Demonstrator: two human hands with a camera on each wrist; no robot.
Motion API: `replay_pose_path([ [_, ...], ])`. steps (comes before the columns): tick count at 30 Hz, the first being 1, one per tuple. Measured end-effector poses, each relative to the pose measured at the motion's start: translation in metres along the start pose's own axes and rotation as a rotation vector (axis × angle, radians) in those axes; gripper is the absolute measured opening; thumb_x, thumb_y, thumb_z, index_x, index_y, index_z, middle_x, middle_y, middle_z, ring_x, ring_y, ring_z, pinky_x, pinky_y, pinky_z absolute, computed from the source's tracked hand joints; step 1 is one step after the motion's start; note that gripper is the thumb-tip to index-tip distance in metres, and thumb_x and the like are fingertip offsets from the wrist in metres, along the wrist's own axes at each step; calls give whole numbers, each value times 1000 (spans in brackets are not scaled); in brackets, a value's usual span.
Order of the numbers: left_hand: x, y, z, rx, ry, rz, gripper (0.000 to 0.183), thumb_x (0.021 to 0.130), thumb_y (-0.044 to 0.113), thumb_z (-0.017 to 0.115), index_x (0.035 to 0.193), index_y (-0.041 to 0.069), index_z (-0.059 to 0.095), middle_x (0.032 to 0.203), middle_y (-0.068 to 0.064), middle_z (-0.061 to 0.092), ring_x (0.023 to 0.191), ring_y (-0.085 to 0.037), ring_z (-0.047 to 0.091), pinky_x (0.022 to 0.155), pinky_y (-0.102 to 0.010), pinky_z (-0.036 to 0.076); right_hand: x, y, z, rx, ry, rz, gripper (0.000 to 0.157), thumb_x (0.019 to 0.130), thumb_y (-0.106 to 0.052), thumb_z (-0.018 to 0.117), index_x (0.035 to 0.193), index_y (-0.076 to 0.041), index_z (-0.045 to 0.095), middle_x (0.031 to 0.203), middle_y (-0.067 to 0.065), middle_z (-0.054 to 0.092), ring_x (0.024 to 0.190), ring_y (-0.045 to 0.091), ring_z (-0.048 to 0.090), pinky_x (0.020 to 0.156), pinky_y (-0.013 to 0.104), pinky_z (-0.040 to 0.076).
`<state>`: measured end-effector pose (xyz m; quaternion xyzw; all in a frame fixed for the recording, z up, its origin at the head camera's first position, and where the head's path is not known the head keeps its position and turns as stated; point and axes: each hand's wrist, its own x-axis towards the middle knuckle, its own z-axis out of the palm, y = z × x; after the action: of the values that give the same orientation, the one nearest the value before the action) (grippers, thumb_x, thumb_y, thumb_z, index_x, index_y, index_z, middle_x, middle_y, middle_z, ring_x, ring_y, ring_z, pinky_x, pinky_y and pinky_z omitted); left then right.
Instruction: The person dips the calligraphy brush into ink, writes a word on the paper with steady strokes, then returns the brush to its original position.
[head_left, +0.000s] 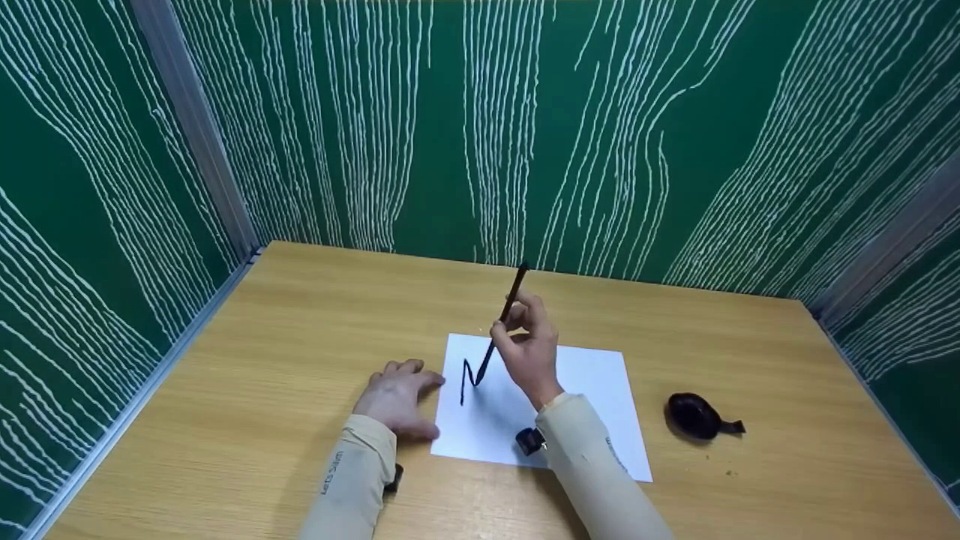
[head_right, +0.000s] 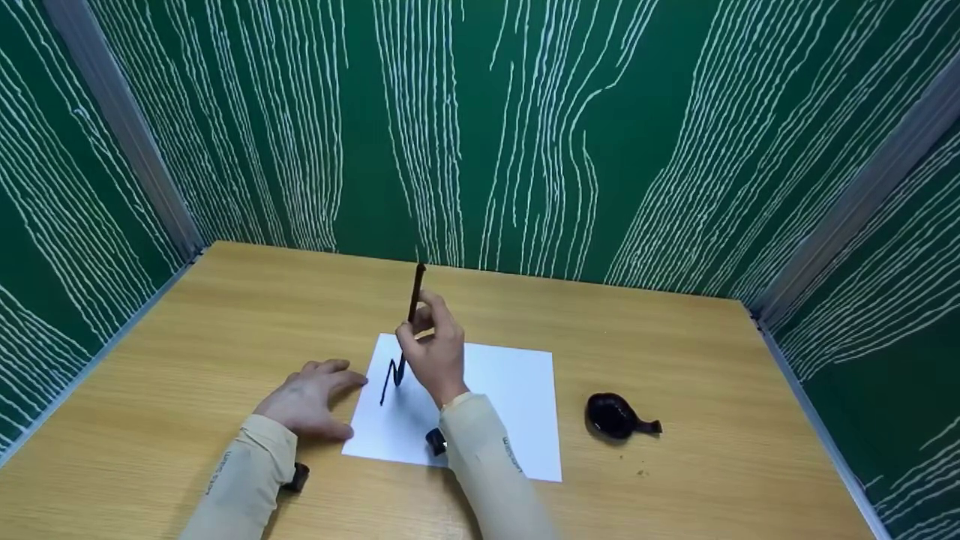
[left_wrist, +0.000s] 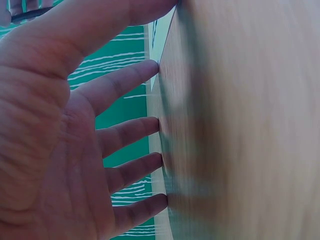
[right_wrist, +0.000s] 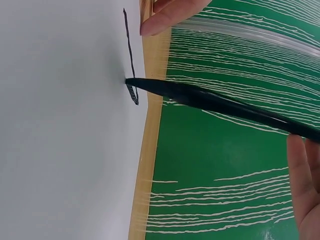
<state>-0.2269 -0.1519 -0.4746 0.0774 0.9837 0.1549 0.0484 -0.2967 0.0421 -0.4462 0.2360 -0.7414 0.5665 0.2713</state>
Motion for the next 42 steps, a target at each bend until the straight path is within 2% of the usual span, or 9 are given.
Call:
replay_pose_path([
  [7, 0, 1, -1, -16, -13, -23, 75, 49, 49, 74, 119, 34, 50, 135, -5, 36, 121, -29, 32, 97, -51, 27, 0, -29, -3, 7, 2, 0, 38, 74, 4, 56, 106, -16, 50, 71, 4, 54, 64, 14, 53, 51, 37, 50],
  [11, 0, 1, 0, -17, -11, -34, 75, 49, 48, 74, 119, 34, 51, 135, -4, 37, 120, -29, 32, 97, -51, 27, 0, -30, -3, 6, -2, -16, 38, 74, 5, 55, 106, -15, 50, 69, 4, 55, 63, 14, 54, 51, 36, 50],
  [18, 1, 0, 2, 3, 29, -7, 73, 49, 48, 73, 117, 33, 53, 132, -5, 40, 118, -29, 35, 94, -51, 30, 0, -31, -4, 30, -2, -44, 40, 72, 7, 53, 106, -14, 52, 66, 5, 53, 59, 15, 54, 48, 35, 49],
  [42, -1, 2, -1, -11, -2, -29, 73, 49, 48, 73, 118, 33, 52, 134, -4, 38, 120, -29, 33, 97, -51, 27, -1, -33, -5, 19, -20, -36, 38, 71, 6, 55, 103, -14, 54, 63, 4, 53, 58, 15, 54, 44, 31, 46],
])
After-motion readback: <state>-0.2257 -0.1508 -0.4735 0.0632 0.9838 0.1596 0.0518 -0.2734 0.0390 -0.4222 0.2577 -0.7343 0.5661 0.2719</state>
